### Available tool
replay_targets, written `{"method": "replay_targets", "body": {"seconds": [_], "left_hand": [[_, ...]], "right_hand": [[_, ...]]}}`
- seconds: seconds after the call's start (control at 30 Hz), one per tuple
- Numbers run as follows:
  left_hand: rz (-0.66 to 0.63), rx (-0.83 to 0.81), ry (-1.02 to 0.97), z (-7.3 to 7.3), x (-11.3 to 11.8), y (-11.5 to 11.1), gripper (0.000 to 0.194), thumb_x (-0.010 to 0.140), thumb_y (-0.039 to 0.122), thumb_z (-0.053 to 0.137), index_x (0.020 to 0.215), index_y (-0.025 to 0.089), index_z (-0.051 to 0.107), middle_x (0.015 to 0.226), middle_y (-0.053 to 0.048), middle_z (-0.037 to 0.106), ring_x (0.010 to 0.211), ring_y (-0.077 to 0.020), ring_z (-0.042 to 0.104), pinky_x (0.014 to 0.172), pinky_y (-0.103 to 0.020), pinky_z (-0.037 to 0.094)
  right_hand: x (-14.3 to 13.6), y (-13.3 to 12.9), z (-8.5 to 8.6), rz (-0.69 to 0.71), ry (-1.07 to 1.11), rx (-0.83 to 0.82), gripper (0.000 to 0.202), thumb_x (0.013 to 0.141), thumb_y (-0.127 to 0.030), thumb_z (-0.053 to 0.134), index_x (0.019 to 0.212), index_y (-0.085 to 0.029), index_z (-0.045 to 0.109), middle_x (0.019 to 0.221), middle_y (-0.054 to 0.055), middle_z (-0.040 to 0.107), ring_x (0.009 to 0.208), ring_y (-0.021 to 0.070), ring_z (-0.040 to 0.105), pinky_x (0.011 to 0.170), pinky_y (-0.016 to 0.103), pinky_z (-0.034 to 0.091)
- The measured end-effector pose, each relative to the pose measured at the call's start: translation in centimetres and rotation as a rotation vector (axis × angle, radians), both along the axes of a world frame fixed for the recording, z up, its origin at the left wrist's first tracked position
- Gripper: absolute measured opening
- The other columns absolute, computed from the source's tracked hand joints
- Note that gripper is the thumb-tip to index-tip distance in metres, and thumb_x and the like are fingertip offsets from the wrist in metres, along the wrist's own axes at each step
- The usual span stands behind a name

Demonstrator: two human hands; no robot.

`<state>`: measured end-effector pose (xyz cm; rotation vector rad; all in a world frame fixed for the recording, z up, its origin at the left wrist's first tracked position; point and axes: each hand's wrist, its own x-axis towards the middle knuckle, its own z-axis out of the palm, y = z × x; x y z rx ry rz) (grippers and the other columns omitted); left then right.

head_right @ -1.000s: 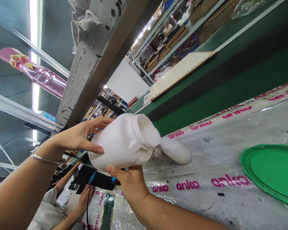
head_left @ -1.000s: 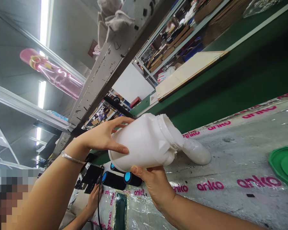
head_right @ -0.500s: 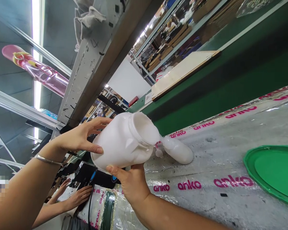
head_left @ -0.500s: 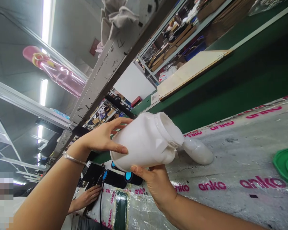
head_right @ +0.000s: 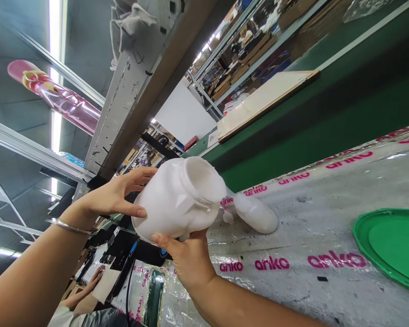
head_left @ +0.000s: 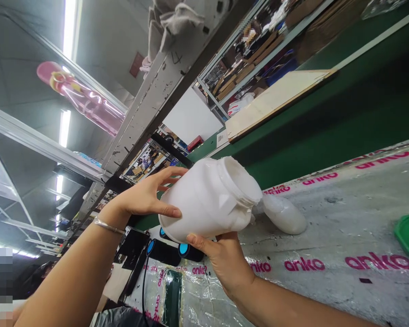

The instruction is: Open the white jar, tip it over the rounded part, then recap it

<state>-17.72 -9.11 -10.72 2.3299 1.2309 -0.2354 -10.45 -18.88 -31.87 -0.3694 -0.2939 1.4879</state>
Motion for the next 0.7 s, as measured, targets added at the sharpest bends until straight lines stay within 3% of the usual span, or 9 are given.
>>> {"method": "replay_targets", "body": {"seconds": [0.13, 0.43, 0.6, 0.7], "left_hand": [[0.007, -0.021, -0.064, -0.5, -0.6, 0.1, 0.088, 0.064, 0.035, 0.089, 0.140, 0.032, 0.045, 0.155, -0.008, 0.038, 0.140, -0.0333, 0.042, 0.116, -0.056, 0.035], [0.084, -0.059, -0.178, -1.5, -2.0, -0.1, 0.094, 0.064, 0.034, 0.089, 0.144, 0.025, 0.042, 0.156, -0.013, 0.039, 0.141, -0.0354, 0.042, 0.119, -0.058, 0.032], [0.087, -0.085, -0.342, -3.6, -3.0, -0.8, 0.114, 0.056, 0.046, 0.092, 0.150, 0.025, 0.031, 0.158, -0.016, 0.035, 0.142, -0.0384, 0.039, 0.117, -0.054, 0.035], [0.058, 0.022, -0.348, -5.2, -3.5, -1.4, 0.129, 0.048, 0.055, 0.093, 0.153, 0.024, 0.024, 0.162, -0.016, 0.026, 0.149, -0.0396, 0.025, 0.124, -0.052, 0.022]], "right_hand": [[0.1, 0.0, 0.3, -0.054, -0.015, 0.002, 0.134, 0.055, -0.040, 0.092, 0.156, -0.027, 0.004, 0.144, 0.012, 0.041, 0.121, 0.0244, 0.053, 0.110, 0.046, 0.049], [0.6, -0.1, 0.6, -0.093, -0.096, -0.021, 0.113, 0.056, -0.041, 0.091, 0.145, -0.019, 0.025, 0.138, 0.013, 0.046, 0.122, 0.0249, 0.051, 0.110, 0.045, 0.047], [1.0, -0.5, 0.8, -0.094, -0.130, -0.036, 0.102, 0.056, -0.042, 0.091, 0.133, -0.018, 0.028, 0.131, 0.012, 0.050, 0.116, 0.0230, 0.055, 0.100, 0.037, 0.054], [1.2, -0.5, 1.2, -0.111, -0.149, -0.055, 0.104, 0.054, -0.041, 0.091, 0.132, -0.020, 0.026, 0.130, 0.011, 0.050, 0.112, 0.0216, 0.057, 0.091, 0.031, 0.057]]}}
